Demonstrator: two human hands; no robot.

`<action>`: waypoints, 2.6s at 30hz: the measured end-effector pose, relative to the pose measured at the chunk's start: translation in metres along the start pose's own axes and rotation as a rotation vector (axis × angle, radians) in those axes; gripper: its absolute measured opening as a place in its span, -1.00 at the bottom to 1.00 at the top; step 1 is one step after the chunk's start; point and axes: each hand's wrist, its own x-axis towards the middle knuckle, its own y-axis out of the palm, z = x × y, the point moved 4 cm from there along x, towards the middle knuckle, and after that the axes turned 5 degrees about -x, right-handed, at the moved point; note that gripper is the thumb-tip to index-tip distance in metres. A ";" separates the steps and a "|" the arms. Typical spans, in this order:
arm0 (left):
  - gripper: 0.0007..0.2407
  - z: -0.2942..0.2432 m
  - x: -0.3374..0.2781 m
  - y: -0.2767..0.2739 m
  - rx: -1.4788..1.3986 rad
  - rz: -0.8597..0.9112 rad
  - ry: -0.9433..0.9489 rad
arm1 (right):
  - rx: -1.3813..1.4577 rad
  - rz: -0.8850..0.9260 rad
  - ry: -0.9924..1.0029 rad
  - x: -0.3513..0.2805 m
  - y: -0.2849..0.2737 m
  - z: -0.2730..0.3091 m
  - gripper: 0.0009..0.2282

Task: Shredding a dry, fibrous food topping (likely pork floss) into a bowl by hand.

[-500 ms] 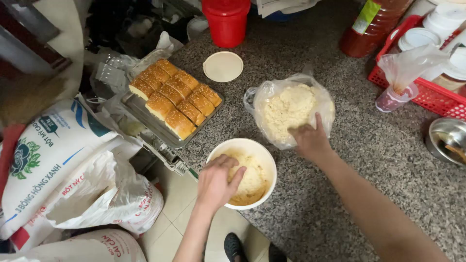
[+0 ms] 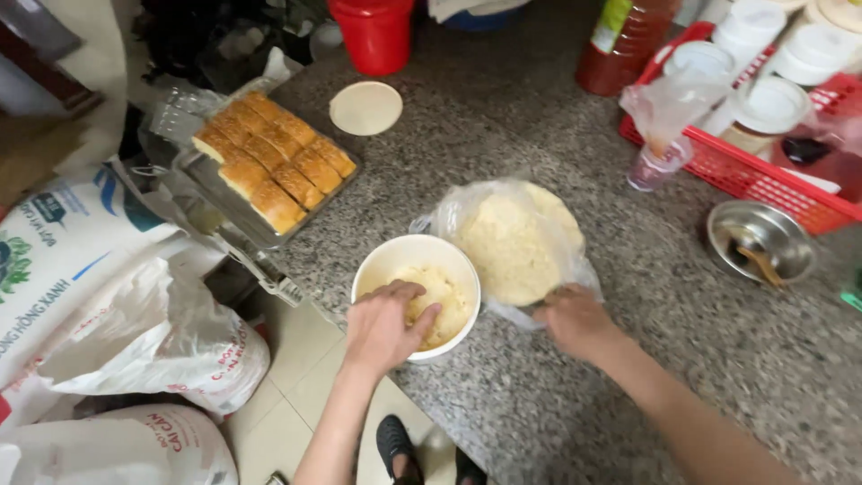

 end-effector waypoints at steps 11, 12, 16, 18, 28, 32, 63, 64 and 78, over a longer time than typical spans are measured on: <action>-0.60 -0.029 -0.028 0.008 -0.035 0.087 0.026 | 0.567 0.130 0.238 -0.039 0.036 -0.008 -0.76; -0.59 -0.029 -0.029 0.010 -0.020 0.097 0.023 | 0.528 0.029 0.260 -0.032 0.029 -0.005 -0.76; -0.60 -0.027 -0.036 0.023 -0.014 0.091 0.029 | 0.318 0.093 0.121 -0.019 0.044 0.023 -0.65; -0.63 -0.025 -0.040 0.030 -0.044 0.076 0.055 | 0.287 -0.049 0.144 -0.003 0.080 0.017 -0.80; -0.62 -0.045 -0.062 0.034 -0.095 0.084 0.192 | 1.157 -0.330 0.537 -0.019 0.062 -0.015 -0.89; -0.63 -0.047 -0.063 0.033 -0.111 0.070 0.213 | 1.908 -0.504 0.736 -0.040 0.021 0.002 -0.70; -0.72 -0.084 -0.055 0.023 -1.207 -0.215 0.065 | 2.255 0.187 -0.003 -0.002 -0.071 0.059 -0.69; -0.72 -0.075 -0.051 0.032 -1.206 -0.221 0.060 | 2.254 0.196 -0.007 -0.002 -0.071 0.065 -0.69; -0.90 -0.042 -0.044 0.043 -0.906 -0.342 -0.064 | 1.788 -0.130 0.113 0.024 -0.047 0.085 -0.85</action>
